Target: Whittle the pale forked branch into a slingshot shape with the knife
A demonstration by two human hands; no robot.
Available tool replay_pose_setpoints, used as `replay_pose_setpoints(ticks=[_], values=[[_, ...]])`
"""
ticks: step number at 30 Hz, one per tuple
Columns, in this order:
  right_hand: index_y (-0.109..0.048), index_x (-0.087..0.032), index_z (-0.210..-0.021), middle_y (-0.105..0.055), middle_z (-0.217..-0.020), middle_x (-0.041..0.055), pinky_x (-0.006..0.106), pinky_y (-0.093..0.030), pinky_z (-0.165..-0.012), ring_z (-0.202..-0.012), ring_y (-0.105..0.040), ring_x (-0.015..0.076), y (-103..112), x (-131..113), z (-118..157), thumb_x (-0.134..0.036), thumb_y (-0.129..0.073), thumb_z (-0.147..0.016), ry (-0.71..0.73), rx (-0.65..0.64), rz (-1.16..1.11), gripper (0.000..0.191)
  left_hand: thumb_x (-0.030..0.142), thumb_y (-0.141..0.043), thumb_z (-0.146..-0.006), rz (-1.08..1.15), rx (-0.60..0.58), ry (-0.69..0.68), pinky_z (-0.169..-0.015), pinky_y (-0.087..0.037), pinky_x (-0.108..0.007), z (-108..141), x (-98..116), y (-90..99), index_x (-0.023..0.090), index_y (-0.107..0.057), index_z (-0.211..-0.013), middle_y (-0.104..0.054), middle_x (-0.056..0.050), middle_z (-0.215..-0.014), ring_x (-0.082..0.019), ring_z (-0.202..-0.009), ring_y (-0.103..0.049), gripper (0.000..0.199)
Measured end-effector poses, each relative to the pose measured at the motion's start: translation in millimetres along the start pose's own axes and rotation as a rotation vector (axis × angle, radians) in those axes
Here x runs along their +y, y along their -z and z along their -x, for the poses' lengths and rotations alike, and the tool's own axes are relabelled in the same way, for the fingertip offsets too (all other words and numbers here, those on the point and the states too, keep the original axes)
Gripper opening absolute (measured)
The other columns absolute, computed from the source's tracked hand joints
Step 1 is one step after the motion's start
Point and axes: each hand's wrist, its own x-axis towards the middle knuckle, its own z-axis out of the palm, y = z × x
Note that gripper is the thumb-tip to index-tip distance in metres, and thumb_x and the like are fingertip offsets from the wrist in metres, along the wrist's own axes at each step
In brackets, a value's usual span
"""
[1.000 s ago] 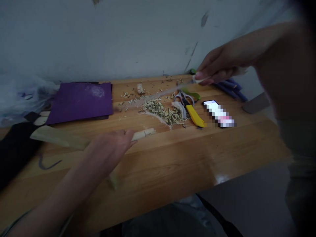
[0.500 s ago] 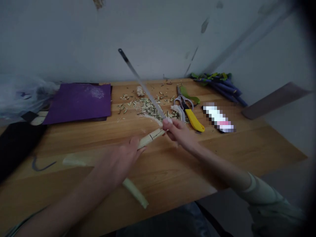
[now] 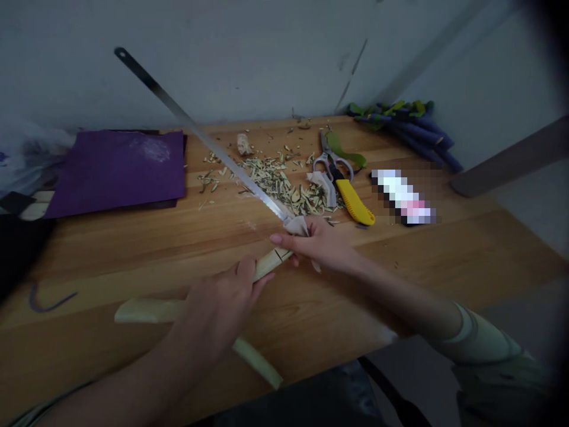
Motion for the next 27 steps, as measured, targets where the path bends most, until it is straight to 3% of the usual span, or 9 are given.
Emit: replay_pose_setpoints(ticks=[12, 16, 19, 22, 27], values=[[-0.039, -0.018, -0.053, -0.036, -0.038, -0.0106, 0.015, -0.018, -0.03, -0.032, -0.027, 0.0015, 0, 25, -11, -0.033, -0.06, -0.07, -0.003, -0.154, -0.349, 0.031, 0.047, -0.026, -0.087, 0.067, 0.001, -0.035, -0.042, -0.03, -0.025, -1, -1, -10.1, 0.018, -0.047, -0.077, -0.06, -0.002, -0.055, -0.018, -0.048, -0.058, 0.037], [-0.038, -0.018, -0.053, -0.034, -0.037, -0.0111, 0.015, -0.017, -0.029, -0.031, -0.025, 0.0017, -1, 25, -12, -0.037, -0.06, -0.07, -0.021, -0.165, -0.352, 0.033, 0.046, -0.025, -0.088, 0.093, -0.028, -0.014, -0.043, -0.032, -0.025, -1, 0, -8.9, 0.018, -0.046, -0.078, -0.061, -0.002, -0.057, -0.017, -0.05, -0.059, 0.037], [-0.038, -0.018, -0.053, -0.036, -0.04, -0.0094, 0.016, -0.019, -0.031, -0.034, -0.028, 0.0025, 1, 19, -11, -0.042, -0.057, -0.072, -0.023, -0.145, -0.227, 0.036, 0.045, -0.024, -0.088, 0.083, -0.05, 0.023, -0.045, -0.033, -0.025, -3, 1, -7.7, 0.019, -0.045, -0.078, -0.062, -0.003, -0.06, -0.018, -0.052, -0.06, 0.035], [-0.041, -0.018, -0.053, -0.036, -0.044, -0.0079, 0.018, -0.02, -0.035, -0.038, -0.03, 0.0034, 9, 12, -9, -0.047, -0.054, -0.074, -0.014, -0.07, -0.02, 0.038, 0.043, -0.023, -0.088, 0.141, -0.06, 0.05, -0.048, -0.035, -0.026, -6, -2, -6.4, 0.019, -0.043, -0.078, -0.061, -0.003, -0.063, -0.018, -0.056, -0.06, 0.033], [-0.051, -0.017, -0.068, -0.032, -0.051, -0.0066, 0.02, -0.025, -0.043, -0.045, -0.031, 0.0064, 21, 10, -5, -0.048, -0.035, -0.084, 0.088, 0.212, 0.155, 0.038, 0.044, -0.022, -0.088, 0.323, 0.043, 0.143, -0.058, -0.039, -0.028, -19, -22, -4.4, 0.02, -0.04, -0.072, -0.057, -0.002, -0.065, -0.018, -0.064, -0.057, 0.034]])
